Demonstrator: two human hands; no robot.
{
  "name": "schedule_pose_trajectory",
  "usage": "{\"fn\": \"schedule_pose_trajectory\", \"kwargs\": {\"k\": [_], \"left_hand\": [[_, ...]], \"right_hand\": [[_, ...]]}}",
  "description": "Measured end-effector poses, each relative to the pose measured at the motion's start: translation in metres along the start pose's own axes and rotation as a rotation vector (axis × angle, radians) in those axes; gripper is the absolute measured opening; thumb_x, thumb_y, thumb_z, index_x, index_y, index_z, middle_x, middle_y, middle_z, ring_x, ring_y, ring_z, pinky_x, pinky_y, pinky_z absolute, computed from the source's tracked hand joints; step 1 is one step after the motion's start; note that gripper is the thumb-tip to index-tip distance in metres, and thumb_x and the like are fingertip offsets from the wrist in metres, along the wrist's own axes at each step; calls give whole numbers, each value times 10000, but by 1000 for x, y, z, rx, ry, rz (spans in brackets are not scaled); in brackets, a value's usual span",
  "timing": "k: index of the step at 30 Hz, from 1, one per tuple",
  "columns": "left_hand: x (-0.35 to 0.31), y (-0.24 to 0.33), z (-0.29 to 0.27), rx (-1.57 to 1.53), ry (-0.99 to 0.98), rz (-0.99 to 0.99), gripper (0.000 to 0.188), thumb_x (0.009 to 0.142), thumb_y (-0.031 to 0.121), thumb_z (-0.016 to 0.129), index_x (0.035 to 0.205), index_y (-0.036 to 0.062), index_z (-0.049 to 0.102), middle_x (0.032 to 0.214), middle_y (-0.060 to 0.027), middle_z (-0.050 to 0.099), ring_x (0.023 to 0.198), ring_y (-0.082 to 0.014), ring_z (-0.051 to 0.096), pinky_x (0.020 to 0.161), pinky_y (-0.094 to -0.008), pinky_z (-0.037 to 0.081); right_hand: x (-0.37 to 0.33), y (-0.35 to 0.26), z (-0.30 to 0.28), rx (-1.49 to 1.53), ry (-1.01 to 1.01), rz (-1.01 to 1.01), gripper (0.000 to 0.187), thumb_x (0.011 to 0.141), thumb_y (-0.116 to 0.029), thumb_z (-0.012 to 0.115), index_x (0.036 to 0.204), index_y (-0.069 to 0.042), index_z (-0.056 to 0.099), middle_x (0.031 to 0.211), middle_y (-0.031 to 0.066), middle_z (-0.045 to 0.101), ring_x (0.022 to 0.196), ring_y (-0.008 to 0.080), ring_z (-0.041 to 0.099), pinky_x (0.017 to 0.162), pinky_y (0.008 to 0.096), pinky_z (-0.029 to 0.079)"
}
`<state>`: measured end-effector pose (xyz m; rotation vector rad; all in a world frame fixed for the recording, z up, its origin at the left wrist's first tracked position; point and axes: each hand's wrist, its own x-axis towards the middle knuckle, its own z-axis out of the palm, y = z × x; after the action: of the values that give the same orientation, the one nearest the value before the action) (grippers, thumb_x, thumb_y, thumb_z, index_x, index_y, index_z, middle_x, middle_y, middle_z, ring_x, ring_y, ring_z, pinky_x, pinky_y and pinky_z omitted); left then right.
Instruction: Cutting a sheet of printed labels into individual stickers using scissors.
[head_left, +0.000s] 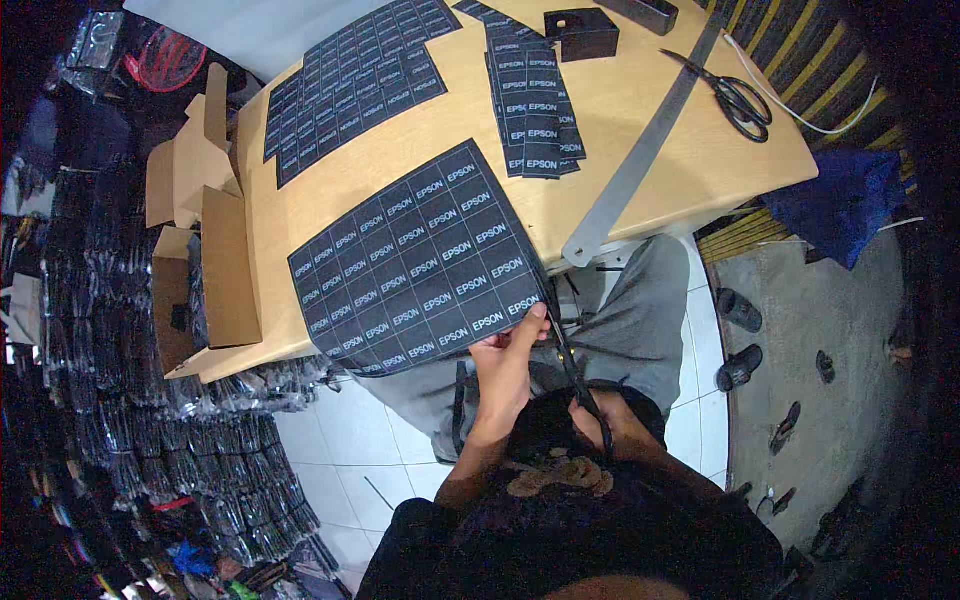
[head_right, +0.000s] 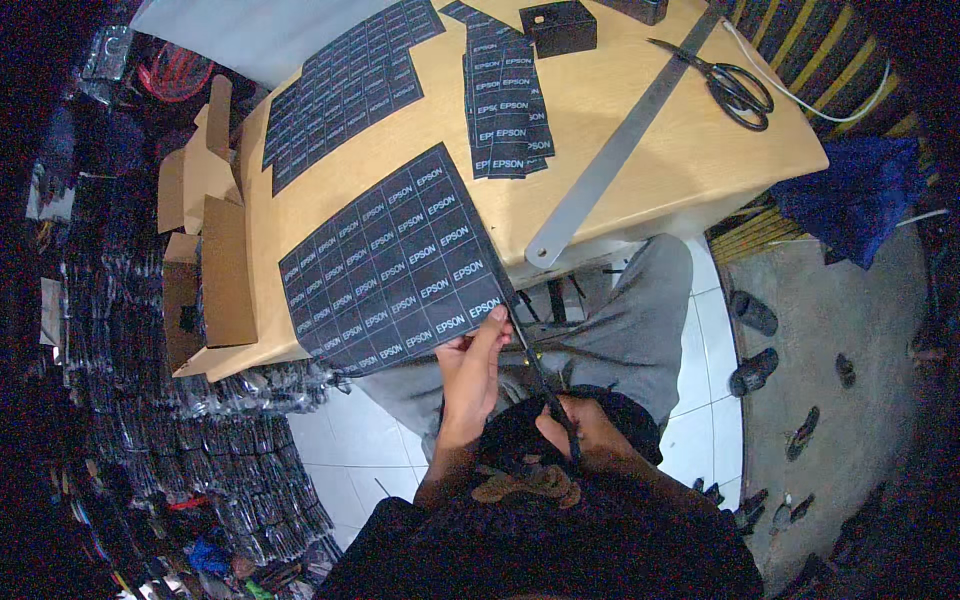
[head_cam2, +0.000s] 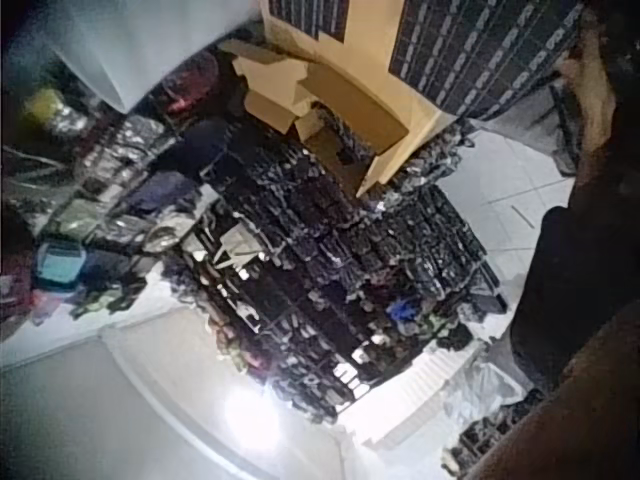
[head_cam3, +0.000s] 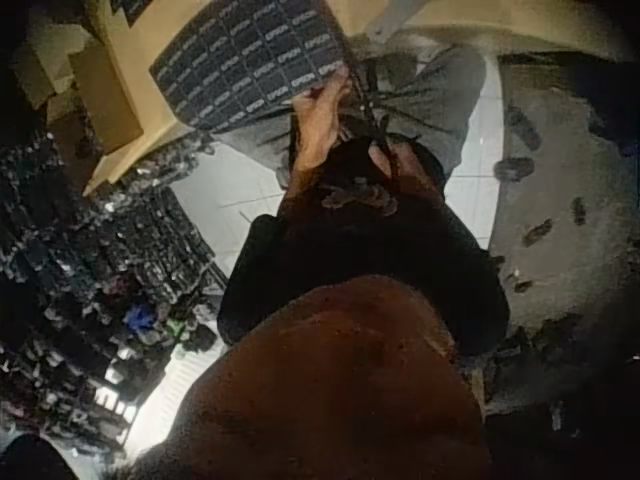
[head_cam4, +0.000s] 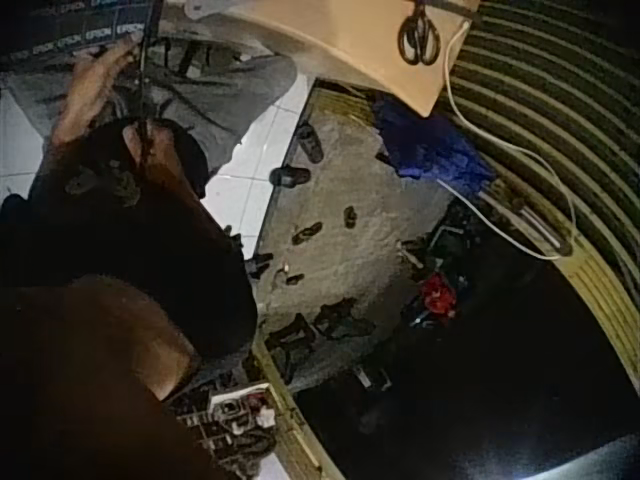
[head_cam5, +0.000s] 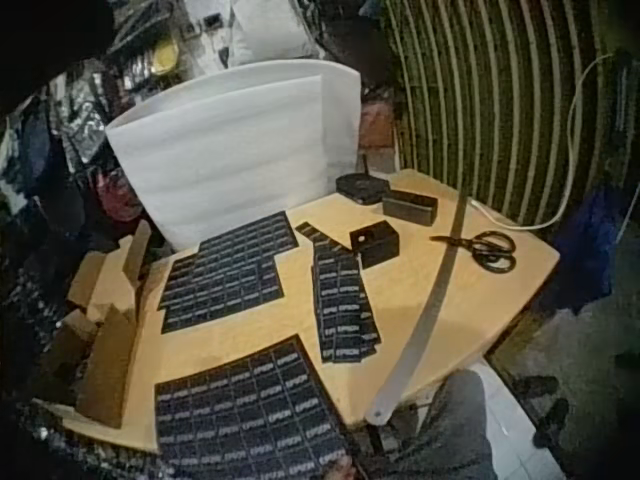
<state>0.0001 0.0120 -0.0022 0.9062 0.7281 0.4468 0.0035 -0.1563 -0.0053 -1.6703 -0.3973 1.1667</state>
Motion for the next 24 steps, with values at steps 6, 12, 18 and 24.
{"fn": "schedule_pose_trajectory", "kwargs": {"k": [6,12,18,24], "left_hand": [[0,3,-1,57,-26,-16,108,780,63,668,857,11,611,755,-47,620,655,-114,580,593,-232,455],[3,0,-3,106,70,-66,129,789,93,669,872,16,608,751,-49,611,650,-114,562,580,-230,439],[-4,0,-4,130,4,-38,131,785,99,676,853,6,614,755,-48,622,645,-108,583,582,-222,445],[-5,-1,-4,149,-31,-64,136,789,120,675,846,8,622,748,-47,624,648,-103,583,572,-219,441]], "right_hand": [[-1,0,0,110,-13,-23,212,852,-217,577,790,-26,509,645,-13,464,642,65,420,585,254,372],[-1,0,2,163,7,-34,195,840,-198,594,756,-47,504,659,-36,459,643,60,415,590,248,368],[4,6,2,119,0,-104,187,822,-196,605,780,-58,486,676,-36,450,662,63,412,604,248,368],[7,2,0,167,-28,-4,200,827,-219,590,785,-61,475,674,-17,436,666,87,413,601,268,364]]}}
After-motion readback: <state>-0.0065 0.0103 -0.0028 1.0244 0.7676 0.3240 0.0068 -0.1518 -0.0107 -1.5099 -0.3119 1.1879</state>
